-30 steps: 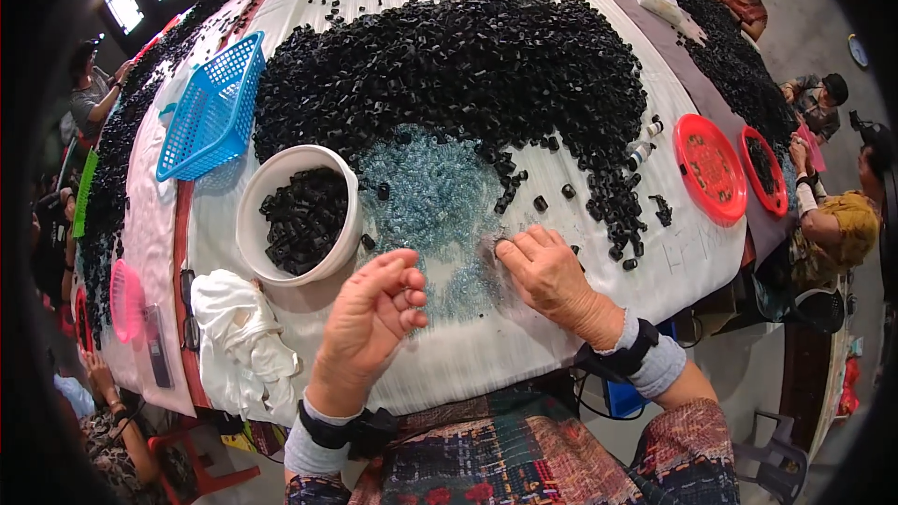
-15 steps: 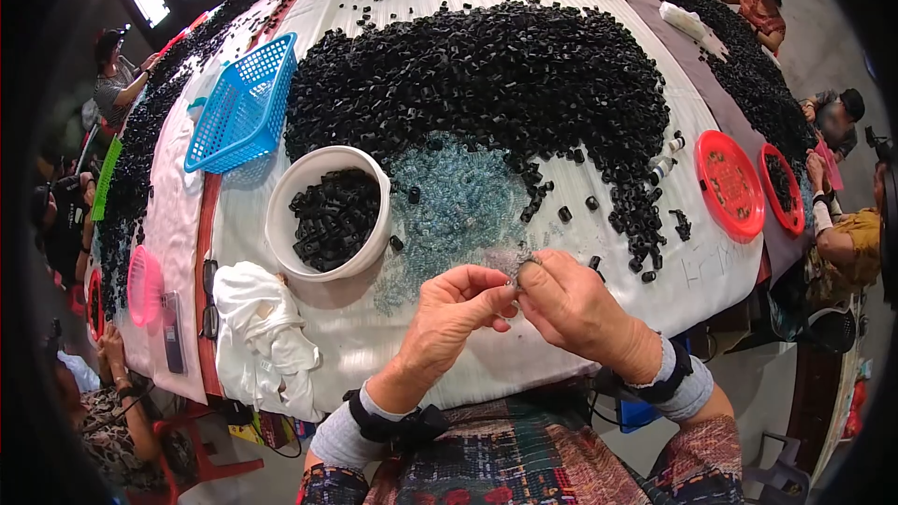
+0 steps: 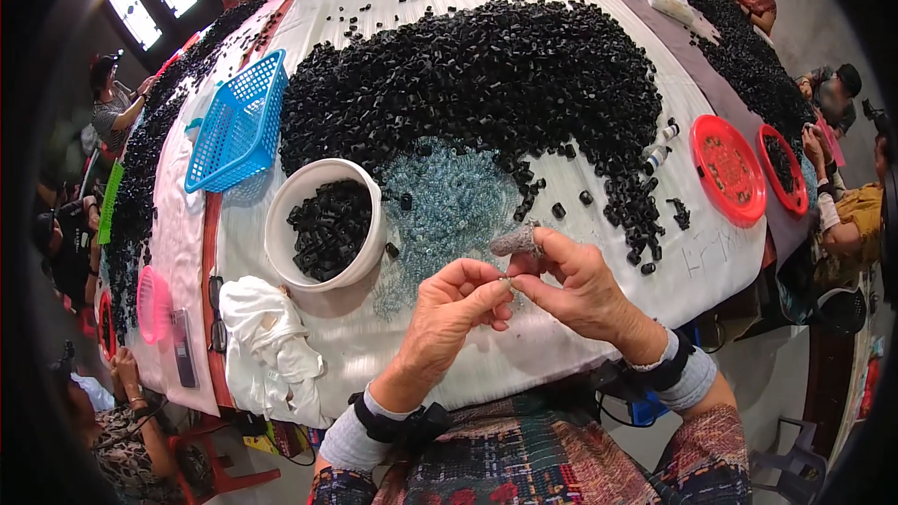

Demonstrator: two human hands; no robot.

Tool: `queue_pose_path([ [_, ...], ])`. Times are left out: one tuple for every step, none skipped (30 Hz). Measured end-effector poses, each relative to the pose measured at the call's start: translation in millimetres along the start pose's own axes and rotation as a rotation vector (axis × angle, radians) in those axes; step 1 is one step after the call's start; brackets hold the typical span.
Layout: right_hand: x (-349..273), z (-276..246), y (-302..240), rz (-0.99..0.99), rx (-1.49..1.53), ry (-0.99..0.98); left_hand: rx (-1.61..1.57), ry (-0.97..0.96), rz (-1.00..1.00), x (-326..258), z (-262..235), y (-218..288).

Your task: Sorting and cleaning small black plastic shoe components at a factory table.

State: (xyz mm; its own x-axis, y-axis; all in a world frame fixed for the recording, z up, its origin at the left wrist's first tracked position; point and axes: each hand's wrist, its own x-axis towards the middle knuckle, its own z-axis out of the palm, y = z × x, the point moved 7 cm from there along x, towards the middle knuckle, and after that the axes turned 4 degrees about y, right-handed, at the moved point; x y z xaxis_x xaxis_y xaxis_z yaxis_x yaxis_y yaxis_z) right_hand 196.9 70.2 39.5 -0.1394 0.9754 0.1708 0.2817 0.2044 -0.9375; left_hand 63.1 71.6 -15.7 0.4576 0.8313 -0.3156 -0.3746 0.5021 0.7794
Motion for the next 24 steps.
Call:
queue_pose_path([
  [-1,1,1,0.005,0.004,0.004,0.004,-0.002,0.004,0,1,0],
  [-1,1,2,0.01,0.049,0.027,0.006,0.001,0.003,1,0,-1],
  [-1,1,3,0.015,0.094,0.049,0.003,-0.009,-0.001,2,0,-4],
  [-1,1,5,0.016,0.096,0.048,-0.001,-0.02,-0.006,3,1,-6],
  [-2,1,8,0.022,0.114,0.054,0.0,-0.016,-0.006,2,1,-6],
  [-2,0,9,0.028,0.133,0.059,-0.031,-0.014,-0.037,1,3,-8],
  [-2,1,9,0.028,0.137,0.057,-0.062,-0.013,-0.067,1,3,-11],
  [-2,-1,9,0.034,0.146,0.062,-0.063,-0.013,-0.07,3,3,-12],
  [-2,-2,10,0.04,0.156,0.068,-0.097,-0.023,-0.081,5,2,-15],
  [-2,-1,11,0.043,0.156,0.069,-0.131,-0.031,-0.092,7,2,-17],
  [-3,-2,12,0.022,0.136,0.083,-0.132,-0.032,-0.093,8,2,-17],
  [-3,-4,13,0.002,0.116,0.097,-0.137,-0.031,-0.105,8,2,-17],
  [-4,-5,16,0.003,0.115,0.098,-0.141,-0.029,-0.116,9,2,-18],
  [-5,-6,17,-0.017,0.027,0.105,-0.141,-0.029,-0.118,10,0,-19],
  [-5,-7,18,-0.036,-0.061,0.113,-0.17,-0.029,-0.103,12,-3,-20],
  [-5,-8,21,-0.035,-0.06,0.113,-0.199,-0.03,-0.088,12,-4,-20],
  [-5,-7,24,-0.032,-0.148,0.09,-0.2,-0.032,-0.089,13,-4,-21],
  [-5,-6,27,-0.029,-0.236,0.066,-0.203,-0.007,-0.09,14,-5,-21],
  [-5,-6,30,-0.028,-0.238,0.067,-0.206,0.017,-0.09,14,-6,-21],
  [-4,-5,30,-0.073,-0.298,0.071,-0.208,0.019,-0.087,14,-6,-21],
  [-4,-4,28,-0.118,-0.357,0.076,-0.217,0.031,-0.088,13,-6,-21],
  [-5,-4,21,-0.12,-0.359,0.072,-0.226,0.044,-0.088,13,-6,-21],
  [-5,-4,9,-0.122,-0.266,0.091,-0.229,0.047,-0.083,13,-7,-22],
  [-5,-2,1,-0.122,-0.174,0.11,-0.222,0.049,-0.072,13,-8,-22],
])
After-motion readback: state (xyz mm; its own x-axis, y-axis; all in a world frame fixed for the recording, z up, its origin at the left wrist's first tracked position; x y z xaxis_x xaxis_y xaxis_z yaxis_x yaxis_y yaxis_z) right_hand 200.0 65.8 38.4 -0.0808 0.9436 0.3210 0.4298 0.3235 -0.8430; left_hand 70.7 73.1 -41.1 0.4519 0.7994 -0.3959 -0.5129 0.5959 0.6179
